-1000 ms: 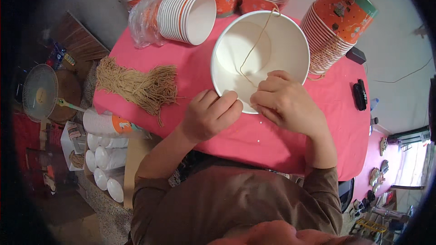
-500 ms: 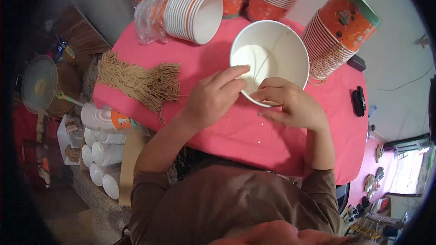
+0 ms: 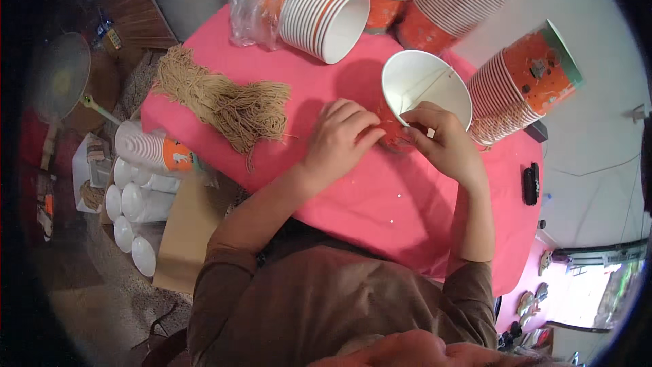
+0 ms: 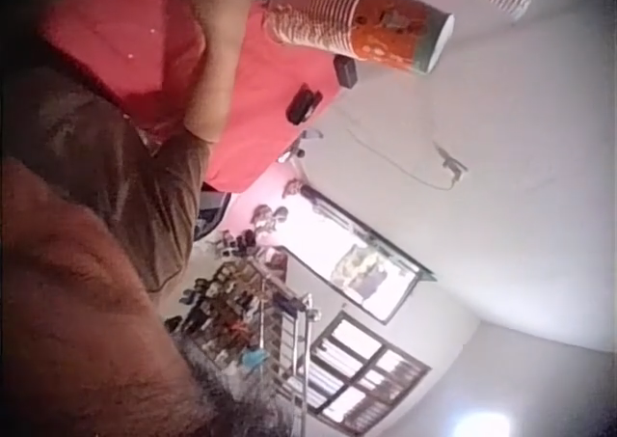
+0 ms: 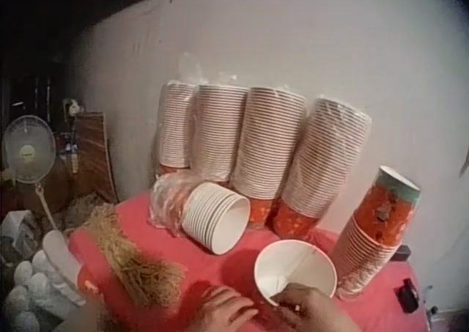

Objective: Attaching pre-cut string handles to large paper cups by threading them through holes and securing them.

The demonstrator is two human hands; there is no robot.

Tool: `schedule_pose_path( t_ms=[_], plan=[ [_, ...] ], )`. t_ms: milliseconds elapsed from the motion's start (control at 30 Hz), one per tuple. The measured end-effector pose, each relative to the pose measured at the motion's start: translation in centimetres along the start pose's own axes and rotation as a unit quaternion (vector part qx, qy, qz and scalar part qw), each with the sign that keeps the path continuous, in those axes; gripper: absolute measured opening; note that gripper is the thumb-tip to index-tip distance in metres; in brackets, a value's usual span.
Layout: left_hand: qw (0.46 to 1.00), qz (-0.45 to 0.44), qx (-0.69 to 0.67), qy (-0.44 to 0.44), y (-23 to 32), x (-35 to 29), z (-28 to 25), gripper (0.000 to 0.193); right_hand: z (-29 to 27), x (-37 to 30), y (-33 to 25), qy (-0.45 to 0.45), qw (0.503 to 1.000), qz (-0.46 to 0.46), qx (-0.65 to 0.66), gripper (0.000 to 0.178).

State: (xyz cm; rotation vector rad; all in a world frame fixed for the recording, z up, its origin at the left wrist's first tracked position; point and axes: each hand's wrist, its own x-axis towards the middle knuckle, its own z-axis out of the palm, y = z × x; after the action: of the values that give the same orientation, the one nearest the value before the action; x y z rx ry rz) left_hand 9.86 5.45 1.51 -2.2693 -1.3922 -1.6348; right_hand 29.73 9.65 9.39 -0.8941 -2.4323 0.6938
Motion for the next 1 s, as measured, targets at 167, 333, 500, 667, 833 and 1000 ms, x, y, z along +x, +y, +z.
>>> schedule_pose_path(
  t_ms=[167,333,500,667,833,1000],
  plan=[
    [0.996,-0.047,-0.062,0.041,0.5,0.5,1.9,0.016,0.0,0.6,-0.4,0.002,1.0,0.008,-0.011,0.013],
    [0.989,-0.065,-0.121,0.058,0.3,0.4,2.1,0.012,-0.3,0.8,-0.1,-0.041,0.999,0.017,-0.002,0.017],
    [0.886,-0.291,-0.356,0.065,-2.9,-1.2,0.5,0.005,-2.4,0.5,-0.4,0.007,0.994,0.057,-0.093,0.017],
    [0.628,-0.318,-0.702,0.105,-2.2,1.2,-1.1,0.008,-3.5,0.2,-0.4,0.033,0.986,-0.003,-0.163,0.014],
    [0.673,-0.314,-0.667,-0.069,-1.4,3.2,-1.4,0.014,-3.0,0.7,-2.2,0.042,0.99,-0.093,-0.099,0.012],
    [0.711,-0.306,-0.623,-0.109,0.6,4.1,-1.5,0.033,-2.5,1.4,-3.0,-0.018,0.994,0.006,0.107,0.032]
  ],
)
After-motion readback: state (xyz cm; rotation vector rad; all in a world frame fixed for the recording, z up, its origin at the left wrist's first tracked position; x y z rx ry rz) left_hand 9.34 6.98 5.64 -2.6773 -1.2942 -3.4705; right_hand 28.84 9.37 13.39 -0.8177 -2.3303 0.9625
